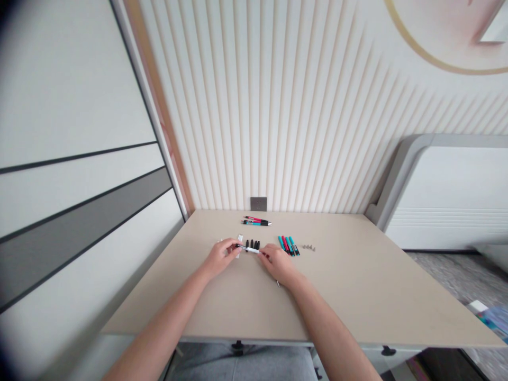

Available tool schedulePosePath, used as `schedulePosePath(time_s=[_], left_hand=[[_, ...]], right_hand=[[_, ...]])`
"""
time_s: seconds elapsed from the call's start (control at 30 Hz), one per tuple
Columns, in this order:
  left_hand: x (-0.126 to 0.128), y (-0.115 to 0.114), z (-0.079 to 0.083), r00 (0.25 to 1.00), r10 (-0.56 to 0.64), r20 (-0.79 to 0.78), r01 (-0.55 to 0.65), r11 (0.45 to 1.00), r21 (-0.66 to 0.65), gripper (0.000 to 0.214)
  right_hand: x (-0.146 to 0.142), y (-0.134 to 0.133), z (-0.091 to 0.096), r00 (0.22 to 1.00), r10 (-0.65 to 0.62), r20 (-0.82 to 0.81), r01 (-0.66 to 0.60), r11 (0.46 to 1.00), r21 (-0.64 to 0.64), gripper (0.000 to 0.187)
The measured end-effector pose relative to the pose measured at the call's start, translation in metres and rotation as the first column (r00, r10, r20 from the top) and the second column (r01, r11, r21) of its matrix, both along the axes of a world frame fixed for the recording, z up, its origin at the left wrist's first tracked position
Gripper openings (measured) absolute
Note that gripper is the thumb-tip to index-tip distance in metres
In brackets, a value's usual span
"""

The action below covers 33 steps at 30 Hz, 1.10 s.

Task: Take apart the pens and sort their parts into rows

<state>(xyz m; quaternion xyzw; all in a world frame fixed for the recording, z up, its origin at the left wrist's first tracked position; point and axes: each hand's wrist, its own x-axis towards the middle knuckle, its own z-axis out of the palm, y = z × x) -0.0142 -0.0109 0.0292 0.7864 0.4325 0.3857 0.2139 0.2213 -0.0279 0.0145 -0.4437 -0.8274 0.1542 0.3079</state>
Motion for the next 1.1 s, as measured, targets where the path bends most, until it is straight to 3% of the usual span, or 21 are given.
schedulePosePath(time_s=[0.4,0.57,0.8,1.1], left_hand=[[-0.004,0.006,-0.011,0.983,-0.113,-0.145,0.123,0.991,0.057,0.020],[-0.005,0.010,-0.012,0.991,0.038,-0.127,-0.021,0.991,0.133,0.019],[-0.009,0.012,-0.012,0.976,0.215,-0.017,-0.211,0.968,0.137,0.023],[-0.024,0.018,-0.004,0.783,0.563,0.265,-0.598,0.798,0.072,0.020]], right_hand=[[0.001,0.002,-0.002,0.991,-0.005,-0.131,0.011,0.999,0.046,0.027],[0.000,0.003,-0.002,0.985,-0.015,-0.170,0.026,0.998,0.065,0.028],[0.001,0.004,-0.007,0.989,-0.011,-0.145,0.014,1.000,0.023,0.025],[-0.001,0.003,-0.005,0.981,0.005,-0.193,0.003,0.999,0.038,0.030]])
